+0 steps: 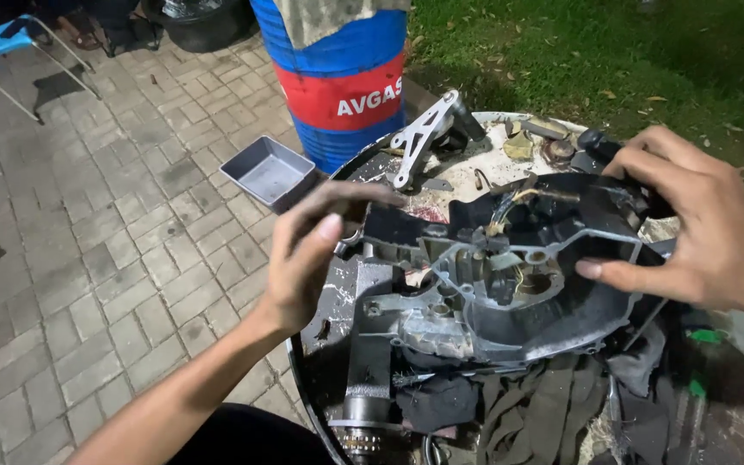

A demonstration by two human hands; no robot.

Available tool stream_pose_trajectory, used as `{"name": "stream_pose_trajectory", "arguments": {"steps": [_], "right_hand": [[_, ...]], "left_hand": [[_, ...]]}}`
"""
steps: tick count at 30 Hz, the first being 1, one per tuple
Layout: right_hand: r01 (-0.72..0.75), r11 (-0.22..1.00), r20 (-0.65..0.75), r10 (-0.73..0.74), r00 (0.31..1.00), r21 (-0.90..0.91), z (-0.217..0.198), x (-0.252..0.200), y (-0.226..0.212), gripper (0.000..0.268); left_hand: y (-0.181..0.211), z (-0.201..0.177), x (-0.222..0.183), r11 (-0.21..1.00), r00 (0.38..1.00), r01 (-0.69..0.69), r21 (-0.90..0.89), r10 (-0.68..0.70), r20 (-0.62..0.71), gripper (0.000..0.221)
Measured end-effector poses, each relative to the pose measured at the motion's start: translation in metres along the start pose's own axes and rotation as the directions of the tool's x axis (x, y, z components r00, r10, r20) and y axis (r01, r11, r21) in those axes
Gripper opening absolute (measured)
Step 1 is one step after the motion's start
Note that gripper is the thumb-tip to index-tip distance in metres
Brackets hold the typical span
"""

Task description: Cleaning and scraping debris from an engine casing using a screwdriver as a scraper tool.

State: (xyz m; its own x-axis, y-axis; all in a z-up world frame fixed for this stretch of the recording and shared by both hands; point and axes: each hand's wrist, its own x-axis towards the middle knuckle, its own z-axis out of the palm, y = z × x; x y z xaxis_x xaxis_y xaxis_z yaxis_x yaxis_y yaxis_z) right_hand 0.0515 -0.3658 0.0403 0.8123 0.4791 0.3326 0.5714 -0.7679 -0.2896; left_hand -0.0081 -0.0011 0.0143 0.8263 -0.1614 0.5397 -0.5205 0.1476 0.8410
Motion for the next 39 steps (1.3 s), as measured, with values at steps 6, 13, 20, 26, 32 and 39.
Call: {"name": "stream_pose_trajectory", "arguments": {"steps": [6,13,20,26,32,39], "right_hand": [[0.06,0.998,-0.019,-0.06,0.998,-0.032,0.005,0.001,0.009,0.091],[0.078,0.997,-0.033,-0.078,0.996,-0.014,0.0,-0.001,0.007,0.084],[0.065,0.977,-0.026,-0.072,0.997,-0.201,-0.015,-0.017,0.0,0.091],[0.058,0.978,-0.03,-0.065,0.997,-0.198,-0.015,-0.018,0.002,0.098],[0.108,0.972,-0.024,-0.115,0.993,-0.208,-0.016,-0.018,0.006,0.1],[0.101,0.984,-0.018,-0.105,0.994,-0.146,-0.013,-0.015,0.007,0.094]], "left_hand": [[0.008,0.004,-0.003,0.997,0.993,0.052,0.052,-0.057,0.104,0.06],[0.006,0.002,-0.006,0.994,0.986,-0.069,0.091,0.054,0.156,0.061],[0.008,0.0,-0.011,0.935,0.957,-0.26,0.242,0.215,0.196,0.06],[0.01,0.003,-0.01,0.944,0.962,-0.24,0.226,0.202,0.182,0.061],[0.013,0.004,-0.011,0.958,0.963,-0.226,0.178,0.192,0.19,0.062],[0.02,0.005,-0.012,0.918,0.945,-0.297,0.262,0.245,0.215,0.061]]}}
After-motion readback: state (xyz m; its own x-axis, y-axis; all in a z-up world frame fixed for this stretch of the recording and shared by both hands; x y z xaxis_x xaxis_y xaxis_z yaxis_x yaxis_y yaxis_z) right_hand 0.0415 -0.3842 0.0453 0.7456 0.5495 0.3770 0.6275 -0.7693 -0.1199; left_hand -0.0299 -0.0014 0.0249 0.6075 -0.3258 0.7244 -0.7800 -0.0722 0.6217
